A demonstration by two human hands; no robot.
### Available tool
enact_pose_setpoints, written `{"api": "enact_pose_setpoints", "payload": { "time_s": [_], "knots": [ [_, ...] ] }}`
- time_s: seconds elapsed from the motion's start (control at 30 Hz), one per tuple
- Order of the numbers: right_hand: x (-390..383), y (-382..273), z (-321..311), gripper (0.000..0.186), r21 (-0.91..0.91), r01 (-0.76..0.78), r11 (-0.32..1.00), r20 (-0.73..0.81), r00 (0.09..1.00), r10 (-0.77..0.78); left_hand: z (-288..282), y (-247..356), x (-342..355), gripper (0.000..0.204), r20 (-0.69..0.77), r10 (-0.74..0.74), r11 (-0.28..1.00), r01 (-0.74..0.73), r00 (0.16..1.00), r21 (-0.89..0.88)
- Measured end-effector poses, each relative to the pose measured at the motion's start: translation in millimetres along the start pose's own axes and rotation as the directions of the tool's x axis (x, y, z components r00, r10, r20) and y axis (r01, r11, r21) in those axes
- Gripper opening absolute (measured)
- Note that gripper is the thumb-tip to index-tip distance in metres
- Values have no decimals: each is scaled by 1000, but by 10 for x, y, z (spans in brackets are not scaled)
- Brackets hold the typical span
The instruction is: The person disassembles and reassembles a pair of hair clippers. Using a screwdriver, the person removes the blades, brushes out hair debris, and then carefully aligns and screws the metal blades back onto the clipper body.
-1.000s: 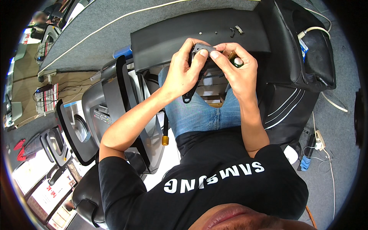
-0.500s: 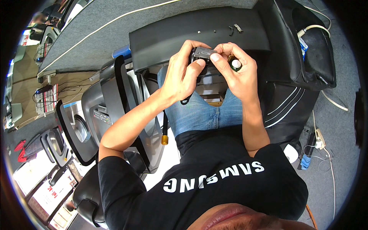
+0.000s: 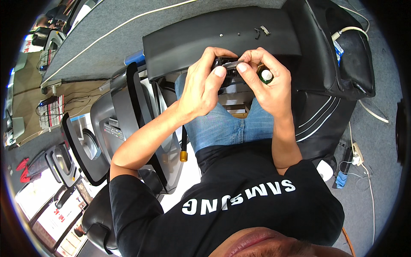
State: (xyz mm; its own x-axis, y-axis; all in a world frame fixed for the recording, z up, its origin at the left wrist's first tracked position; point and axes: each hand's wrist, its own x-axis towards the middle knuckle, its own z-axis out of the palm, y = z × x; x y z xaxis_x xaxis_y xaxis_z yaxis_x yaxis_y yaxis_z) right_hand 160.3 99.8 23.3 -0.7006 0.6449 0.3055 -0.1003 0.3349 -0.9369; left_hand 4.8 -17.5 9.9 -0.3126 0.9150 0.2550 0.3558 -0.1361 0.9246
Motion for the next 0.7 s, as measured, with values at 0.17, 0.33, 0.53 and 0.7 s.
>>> {"api": "enact_pose_setpoints", "payload": {
  "time_s": [0.17, 0.33, 0.53, 0.7],
  "knots": [
    [-13, 13, -4, 15, -66, 209, 976, -21, 977, -210, -6, -30, 41, 39, -56, 295, 954, -292, 954, 69],
    [-32, 25, -23, 21, -83, 373, 924, -23, 926, -376, -4, -66, 83, 42, -62, 502, 858, -487, 863, 161],
    [-16, 76, -68, 24, -27, 458, 888, 50, 888, -457, -28, -40, 96, 44, -28, 540, 819, -517, 841, 249],
    [-33, 74, -29, 25, -7, 459, 889, 28, 888, -458, -13, -49, 98, 45, -45, 556, 804, -524, 830, 280]
  ]
}}
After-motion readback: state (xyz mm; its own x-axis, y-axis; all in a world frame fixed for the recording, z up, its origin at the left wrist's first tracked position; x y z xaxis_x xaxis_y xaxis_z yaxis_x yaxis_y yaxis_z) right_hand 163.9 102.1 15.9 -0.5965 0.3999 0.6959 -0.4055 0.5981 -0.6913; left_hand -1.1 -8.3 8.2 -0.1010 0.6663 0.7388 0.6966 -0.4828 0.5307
